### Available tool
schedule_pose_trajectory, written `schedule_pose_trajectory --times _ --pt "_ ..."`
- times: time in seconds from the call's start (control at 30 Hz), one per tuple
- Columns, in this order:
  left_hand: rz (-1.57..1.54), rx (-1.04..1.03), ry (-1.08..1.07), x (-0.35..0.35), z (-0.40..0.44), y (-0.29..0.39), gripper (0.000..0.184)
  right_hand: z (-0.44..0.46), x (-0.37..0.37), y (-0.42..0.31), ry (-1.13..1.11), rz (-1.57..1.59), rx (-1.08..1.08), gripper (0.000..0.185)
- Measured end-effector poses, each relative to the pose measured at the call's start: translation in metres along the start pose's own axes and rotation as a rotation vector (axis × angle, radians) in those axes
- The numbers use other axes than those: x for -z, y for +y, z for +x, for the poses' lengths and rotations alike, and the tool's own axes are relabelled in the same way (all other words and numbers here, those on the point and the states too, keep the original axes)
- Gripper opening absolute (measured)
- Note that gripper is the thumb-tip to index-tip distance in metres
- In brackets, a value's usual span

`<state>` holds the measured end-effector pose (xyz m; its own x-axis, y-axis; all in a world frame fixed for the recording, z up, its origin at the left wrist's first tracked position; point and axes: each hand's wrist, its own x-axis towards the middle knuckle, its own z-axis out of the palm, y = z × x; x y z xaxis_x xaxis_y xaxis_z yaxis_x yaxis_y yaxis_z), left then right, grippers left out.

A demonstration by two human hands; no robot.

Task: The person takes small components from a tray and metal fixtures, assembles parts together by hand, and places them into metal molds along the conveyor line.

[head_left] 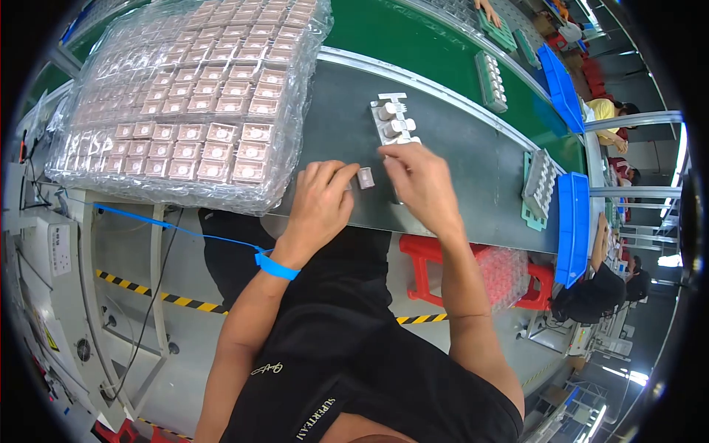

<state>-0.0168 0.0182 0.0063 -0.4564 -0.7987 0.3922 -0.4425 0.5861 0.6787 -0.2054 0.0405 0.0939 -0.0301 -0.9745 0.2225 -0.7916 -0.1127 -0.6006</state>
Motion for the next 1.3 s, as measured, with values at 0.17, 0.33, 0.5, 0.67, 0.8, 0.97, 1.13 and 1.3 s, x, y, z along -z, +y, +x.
schedule_pose_trajectory --times 0.17,0.33,0.5,0.67,0.8,0.97,1.13,1.3 --pt "-0.139 -0.041 -0.056 0.000 0.009 0.002 0.046 -0.020 0.045 0.037 0.044 0.017 -0.298 0.022" --pt "-0.181 -0.101 -0.099 -0.010 0.017 -0.003 0.044 -0.038 0.040 0.076 -0.176 0.295 -0.435 0.031" --pt "-0.177 -0.112 -0.101 -0.010 0.019 -0.002 0.039 -0.036 0.039 0.083 -0.232 0.478 -0.525 0.028" --pt "-0.150 -0.124 -0.079 -0.005 0.013 -0.001 0.037 -0.028 0.054 0.074 -0.048 0.064 -0.425 0.026" --pt "-0.120 -0.106 -0.093 0.004 0.006 -0.001 0.037 -0.023 0.058 0.035 0.144 0.028 -0.287 0.024" --pt "-0.086 -0.075 -0.117 0.016 -0.002 0.003 0.041 -0.023 0.005 -0.005 -0.113 -0.049 0.105 0.024" --pt "-0.091 -0.079 -0.127 0.027 -0.007 0.005 0.049 -0.018 -0.033 0.001 -0.268 -0.139 0.010 0.020" --pt "-0.129 -0.040 -0.084 0.023 -0.009 0.001 0.042 -0.015 -0.037 -0.004 -0.163 -0.079 0.017 0.022"
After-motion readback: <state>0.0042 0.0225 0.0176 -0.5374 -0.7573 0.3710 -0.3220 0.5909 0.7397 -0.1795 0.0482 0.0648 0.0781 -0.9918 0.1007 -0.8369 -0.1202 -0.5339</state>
